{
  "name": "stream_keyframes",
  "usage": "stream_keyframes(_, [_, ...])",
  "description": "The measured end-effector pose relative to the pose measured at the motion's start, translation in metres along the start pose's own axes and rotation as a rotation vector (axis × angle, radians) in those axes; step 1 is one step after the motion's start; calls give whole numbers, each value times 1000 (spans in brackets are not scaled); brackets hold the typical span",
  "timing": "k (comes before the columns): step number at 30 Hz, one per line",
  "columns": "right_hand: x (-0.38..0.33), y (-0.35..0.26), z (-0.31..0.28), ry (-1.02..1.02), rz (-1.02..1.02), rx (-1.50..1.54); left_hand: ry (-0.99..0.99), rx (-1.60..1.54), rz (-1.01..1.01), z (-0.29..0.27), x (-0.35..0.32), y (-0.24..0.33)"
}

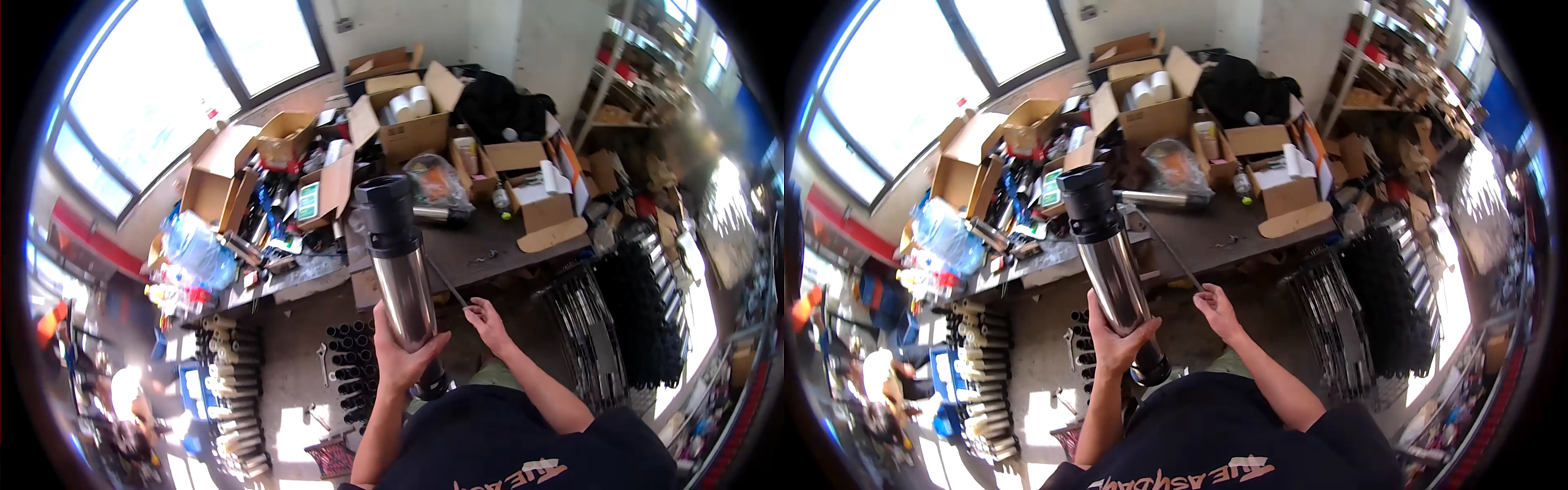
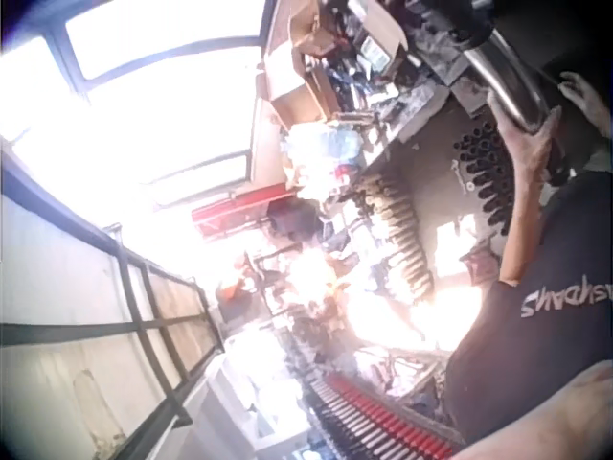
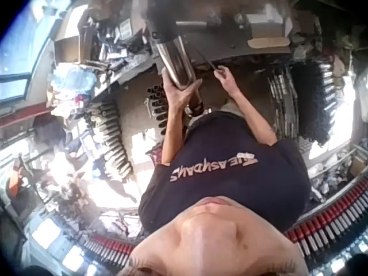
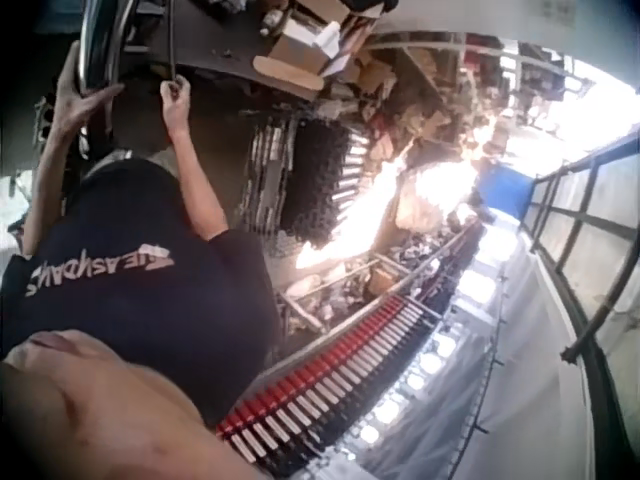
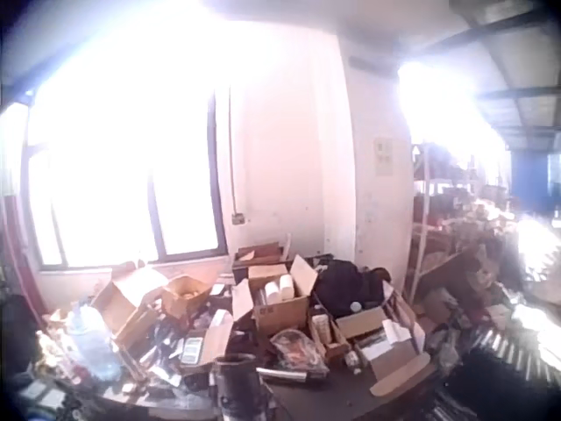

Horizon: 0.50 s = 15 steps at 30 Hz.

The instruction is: The person assembles metal cylinders by inserting a internal components, tightening them using a manual press tool on a workbench, and placing the finished units into a storage crate.

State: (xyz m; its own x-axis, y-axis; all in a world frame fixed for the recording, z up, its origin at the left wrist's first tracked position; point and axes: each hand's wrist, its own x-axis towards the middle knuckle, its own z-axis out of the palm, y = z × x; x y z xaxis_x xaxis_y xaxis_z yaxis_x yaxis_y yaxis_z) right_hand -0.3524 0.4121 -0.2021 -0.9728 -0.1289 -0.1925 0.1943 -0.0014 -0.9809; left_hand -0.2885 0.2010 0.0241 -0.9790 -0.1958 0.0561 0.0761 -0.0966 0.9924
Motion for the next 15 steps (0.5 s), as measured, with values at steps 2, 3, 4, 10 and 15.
stream_keyframes(2, [-27, -73, -1, -171, 47, 228, -4, 201, 185, 21, 8, -11])
stream_keyframes(3, [-32, -77, -11, -306, 18, 287, -55, 110, 98, 40, 10, -14])
stream_keyframes(4, [-47, -97, -14, -414, -20, 330, -97, 31, -9, 59, 12, -18])
stream_keyframes(10, [-108, -75, -137, 99, 40, 168, -782, 337, 43, 179, 21, -28])
stream_keyframes(15, [-146, -18, -351, 451, 375, -575, -776, 254, -361, 215, 25, -86])
